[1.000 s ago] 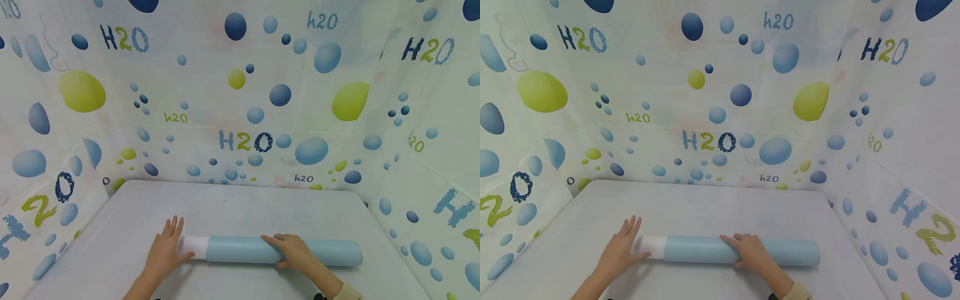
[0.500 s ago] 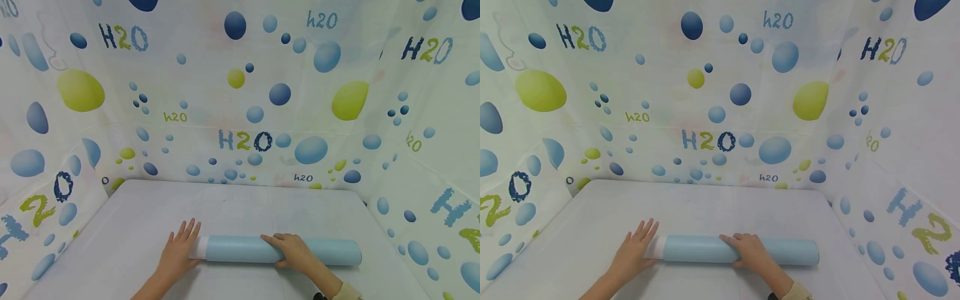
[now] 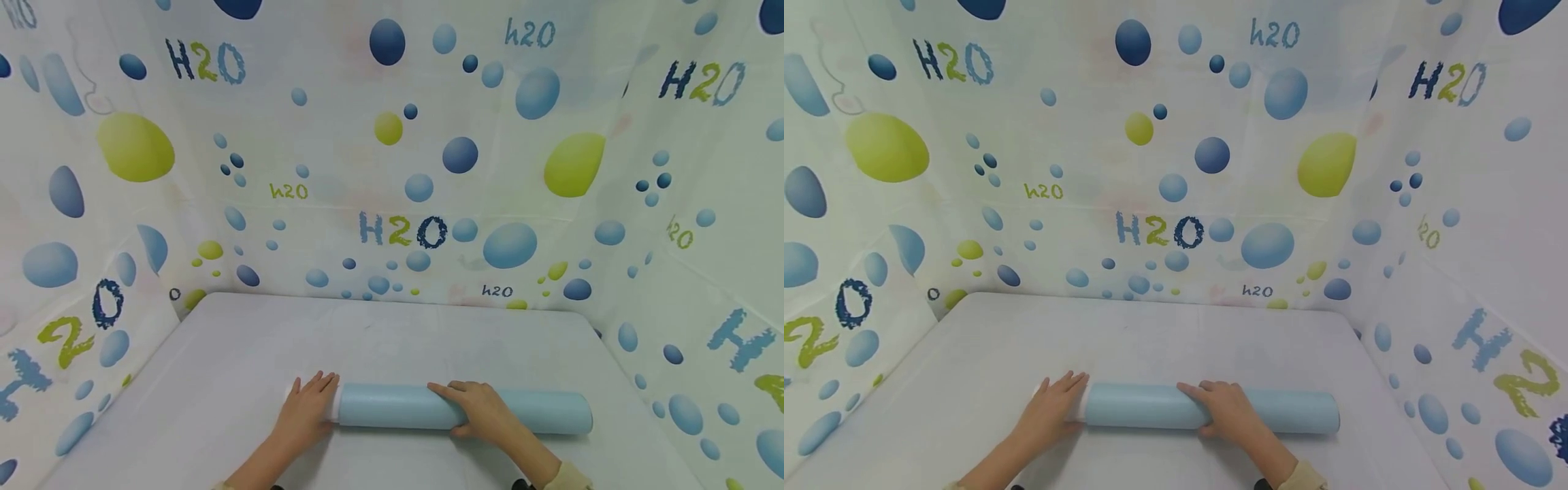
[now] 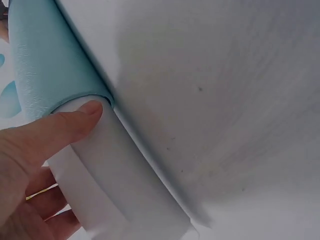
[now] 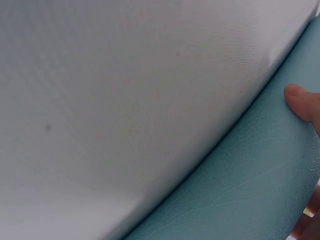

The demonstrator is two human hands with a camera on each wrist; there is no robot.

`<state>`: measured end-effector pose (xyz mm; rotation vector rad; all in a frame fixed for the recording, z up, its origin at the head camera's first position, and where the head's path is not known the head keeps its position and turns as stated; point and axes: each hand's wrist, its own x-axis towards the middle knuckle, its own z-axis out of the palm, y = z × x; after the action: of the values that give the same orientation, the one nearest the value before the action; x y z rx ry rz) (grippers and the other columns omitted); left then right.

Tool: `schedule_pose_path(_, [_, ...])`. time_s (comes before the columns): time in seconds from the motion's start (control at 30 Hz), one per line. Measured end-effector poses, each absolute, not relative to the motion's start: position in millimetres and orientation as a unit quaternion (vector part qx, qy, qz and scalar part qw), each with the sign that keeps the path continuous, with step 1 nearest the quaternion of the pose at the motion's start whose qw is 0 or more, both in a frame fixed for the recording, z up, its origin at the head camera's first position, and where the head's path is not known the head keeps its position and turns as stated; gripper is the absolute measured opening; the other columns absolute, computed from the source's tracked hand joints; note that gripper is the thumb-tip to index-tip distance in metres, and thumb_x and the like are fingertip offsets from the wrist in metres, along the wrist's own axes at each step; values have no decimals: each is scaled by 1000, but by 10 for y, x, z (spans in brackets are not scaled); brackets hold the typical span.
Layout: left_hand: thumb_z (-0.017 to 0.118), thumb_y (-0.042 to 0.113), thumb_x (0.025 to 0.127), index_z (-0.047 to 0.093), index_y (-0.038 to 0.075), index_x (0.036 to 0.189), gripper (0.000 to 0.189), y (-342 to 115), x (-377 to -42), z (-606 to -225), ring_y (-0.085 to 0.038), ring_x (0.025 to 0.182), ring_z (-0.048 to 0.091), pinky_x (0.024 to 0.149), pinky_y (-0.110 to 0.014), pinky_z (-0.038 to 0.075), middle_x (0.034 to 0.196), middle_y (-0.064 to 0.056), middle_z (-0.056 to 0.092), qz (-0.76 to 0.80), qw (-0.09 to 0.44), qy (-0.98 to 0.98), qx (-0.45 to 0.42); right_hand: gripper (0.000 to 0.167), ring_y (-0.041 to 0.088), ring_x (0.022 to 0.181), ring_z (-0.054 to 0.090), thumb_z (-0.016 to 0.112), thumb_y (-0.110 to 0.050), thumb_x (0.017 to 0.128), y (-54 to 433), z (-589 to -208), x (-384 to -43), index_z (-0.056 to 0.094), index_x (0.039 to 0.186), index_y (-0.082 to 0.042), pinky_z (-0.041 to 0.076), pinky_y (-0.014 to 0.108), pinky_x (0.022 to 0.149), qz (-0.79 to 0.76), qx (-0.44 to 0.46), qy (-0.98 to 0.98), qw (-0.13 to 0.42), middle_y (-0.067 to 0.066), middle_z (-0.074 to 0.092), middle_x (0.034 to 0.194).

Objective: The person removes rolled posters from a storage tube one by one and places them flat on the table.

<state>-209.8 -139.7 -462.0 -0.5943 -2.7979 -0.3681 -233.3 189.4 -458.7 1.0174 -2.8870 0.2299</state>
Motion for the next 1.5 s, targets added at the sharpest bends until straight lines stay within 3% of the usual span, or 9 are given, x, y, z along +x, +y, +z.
schedule_pose_path(0.27, [85, 14, 57, 58, 0, 114, 64, -1370, -2115, -4649, -34, 105, 55, 87, -62, 36, 111, -14, 60, -119, 135, -963, -200, 82, 23, 92, 60, 84, -32, 61, 1886, -4555, -2313, 47, 134, -26, 48, 44, 75, 76, 335, -938, 36, 5, 62, 107])
schedule_pose_path(1.5, [85, 8, 55, 61, 8, 114, 63, -1504, -1999, -4676, -31, 99, 57, 83, -60, 41, 103, -10, 61, -102, 154, -961, -207, 78, 21, 95, 60, 83, -36, 61, 1918, -4527, -2187, 50, 131, -26, 50, 40, 77, 81, 326, -942, 23, 3, 63, 109])
